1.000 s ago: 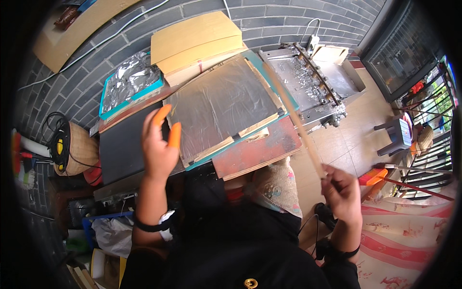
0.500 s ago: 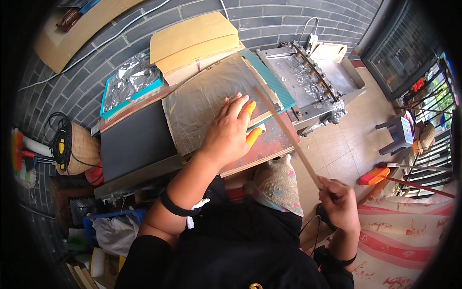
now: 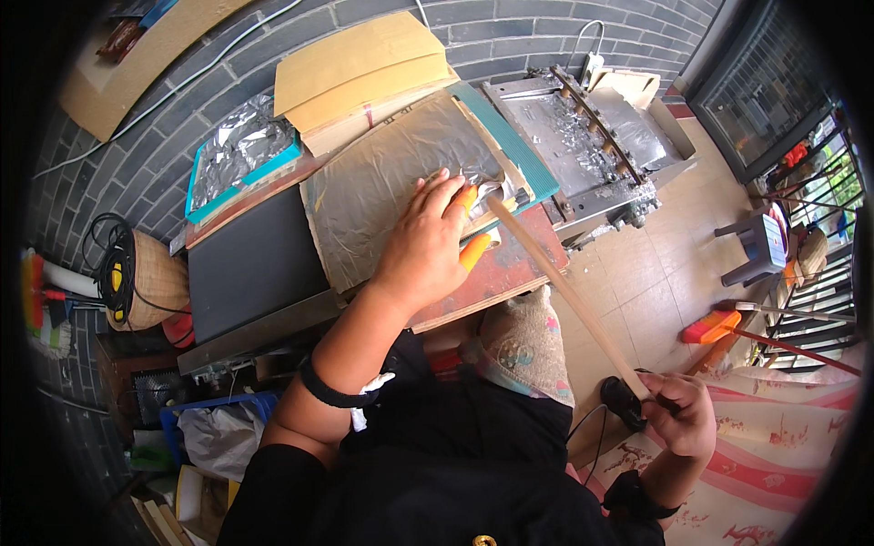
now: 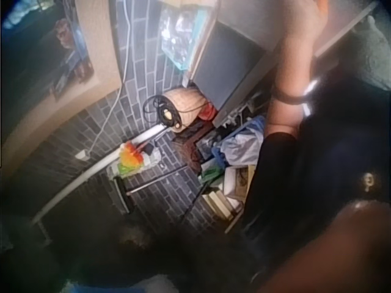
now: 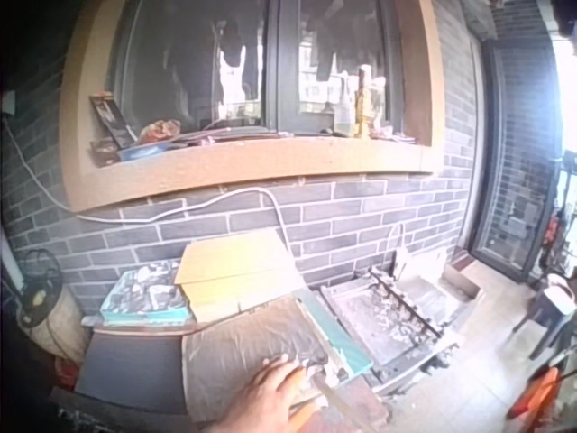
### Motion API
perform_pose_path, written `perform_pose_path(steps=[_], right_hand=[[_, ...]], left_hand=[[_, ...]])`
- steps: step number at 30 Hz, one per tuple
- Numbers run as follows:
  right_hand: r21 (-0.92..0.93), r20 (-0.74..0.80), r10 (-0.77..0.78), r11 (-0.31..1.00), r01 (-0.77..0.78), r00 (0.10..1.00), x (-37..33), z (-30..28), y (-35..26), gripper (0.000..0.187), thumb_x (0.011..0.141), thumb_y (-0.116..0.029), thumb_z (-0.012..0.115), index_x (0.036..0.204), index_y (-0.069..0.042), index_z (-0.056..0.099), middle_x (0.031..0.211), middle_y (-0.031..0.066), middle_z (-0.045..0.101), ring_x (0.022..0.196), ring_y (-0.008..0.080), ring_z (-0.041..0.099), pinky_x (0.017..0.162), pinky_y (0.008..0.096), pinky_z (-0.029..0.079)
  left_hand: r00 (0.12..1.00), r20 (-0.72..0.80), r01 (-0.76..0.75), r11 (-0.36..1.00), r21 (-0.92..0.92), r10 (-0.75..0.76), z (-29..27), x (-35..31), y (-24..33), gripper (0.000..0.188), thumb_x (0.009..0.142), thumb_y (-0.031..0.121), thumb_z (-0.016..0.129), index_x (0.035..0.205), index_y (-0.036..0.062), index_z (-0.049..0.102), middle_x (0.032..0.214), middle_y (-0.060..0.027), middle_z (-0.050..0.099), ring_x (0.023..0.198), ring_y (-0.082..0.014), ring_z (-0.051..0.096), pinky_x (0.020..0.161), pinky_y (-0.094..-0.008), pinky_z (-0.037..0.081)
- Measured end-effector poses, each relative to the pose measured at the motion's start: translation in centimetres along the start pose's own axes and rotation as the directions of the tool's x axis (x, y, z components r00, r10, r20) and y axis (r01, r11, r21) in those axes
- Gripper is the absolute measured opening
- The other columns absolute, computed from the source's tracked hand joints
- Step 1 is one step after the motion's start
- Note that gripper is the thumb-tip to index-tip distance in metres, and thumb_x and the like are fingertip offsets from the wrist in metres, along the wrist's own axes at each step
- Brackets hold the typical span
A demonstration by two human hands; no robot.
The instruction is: The person applies aluminum foil to flat rectangular boards using a yellow plastic scraper. They smooth the foil over the surface, press down the edges, and trim the excess material with a knife. The person repeats this process on multiple boards, stacking the finished ones.
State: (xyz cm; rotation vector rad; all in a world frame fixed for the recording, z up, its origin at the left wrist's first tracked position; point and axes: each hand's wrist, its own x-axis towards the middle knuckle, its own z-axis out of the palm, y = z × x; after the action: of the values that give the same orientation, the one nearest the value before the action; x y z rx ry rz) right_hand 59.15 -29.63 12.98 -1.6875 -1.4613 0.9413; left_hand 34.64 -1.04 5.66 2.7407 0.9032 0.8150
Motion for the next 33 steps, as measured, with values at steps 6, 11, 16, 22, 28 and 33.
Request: perform_pose_path(steps=[6,11,16,22,28,33], right_hand=[[0.012,-0.017,0.039,0.999,-0.039,0.999,-0.2,0.6,0.5,0.035,0.071,0.008,0.061,0.107,0.009,0.062,0.072,0.0136,0.056,0.062,0.0235,0.054,0.058,0.0311,0.041],[0.018,-0.032,0.069,0.997,-0.069,0.997,1.3,1.2,-0.5,0.036,0.072,0.009,0.061,0.108,0.008,0.062,0.075,0.0144,0.058,0.066,0.0246,0.058,0.062,0.0321,0.045],[0.062,-0.068,0.148,0.988,-0.144,0.987,1.8,1.6,-0.1,0.037,0.073,0.009,0.061,0.109,0.008,0.062,0.079,0.0150,0.060,0.070,0.0248,0.059,0.067,0.0325,0.047],[0.018,-0.041,0.119,0.993,-0.118,0.992,1.7,1.1,0.0,0.038,0.072,0.008,0.061,0.109,0.007,0.063,0.078,0.0164,0.060,0.070,0.0281,0.059,0.066,0.0341,0.047],[-0.031,0.009,0.000,1.000,0.001,1.000,2.0,0.5,-0.7,0.038,0.071,0.007,0.061,0.109,0.006,0.063,0.079,0.0179,0.061,0.071,0.0303,0.062,0.065,0.0347,0.048],[-0.038,-0.026,-0.011,0.999,0.010,1.000,1.9,0.1,-0.7,0.038,0.070,0.007,0.061,0.108,0.005,0.064,0.079,0.0173,0.062,0.071,0.0299,0.062,0.065,0.0342,0.048]], left_hand=[[0.996,-0.084,0.013,0.998,-0.065,-0.019,-0.3,-0.5,0.4,0.051,0.084,0.019,0.068,0.126,-0.0038,0.051,0.128,-0.0228,0.053,0.123,-0.0398,0.048,0.110,-0.0473,0.033],[0.997,-0.078,0.008,0.998,-0.065,-0.013,-0.4,-0.9,0.8,0.049,0.084,0.018,0.069,0.124,-0.0037,0.053,0.124,-0.0230,0.057,0.117,-0.0399,0.053,0.108,-0.0467,0.036],[0.995,-0.097,-0.016,0.997,-0.082,0.008,-0.4,-1.0,0.5,0.046,0.087,0.021,0.063,0.124,-0.0044,0.052,0.120,-0.0264,0.058,0.117,-0.0392,0.053,0.107,-0.0475,0.037],[0.996,-0.014,0.081,0.984,-0.157,-0.084,-1.9,0.5,0.7,0.062,0.083,0.021,0.066,0.133,-0.0060,0.042,0.116,-0.0277,0.058,0.112,-0.0411,0.055,0.100,-0.0453,0.043],[0.970,0.064,0.235,0.972,0.020,-0.236,-2.8,3.5,2.3,0.073,0.080,0.020,0.070,0.140,-0.0025,0.035,0.114,-0.0195,0.062,0.107,-0.0354,0.060,0.093,-0.0416,0.047],[0.936,-0.039,0.353,0.928,0.116,-0.351,-2.3,5.3,2.1,0.072,0.081,0.017,0.069,0.141,-0.0002,0.036,0.099,-0.0130,0.068,0.089,-0.0310,0.066,0.080,-0.0402,0.052]])
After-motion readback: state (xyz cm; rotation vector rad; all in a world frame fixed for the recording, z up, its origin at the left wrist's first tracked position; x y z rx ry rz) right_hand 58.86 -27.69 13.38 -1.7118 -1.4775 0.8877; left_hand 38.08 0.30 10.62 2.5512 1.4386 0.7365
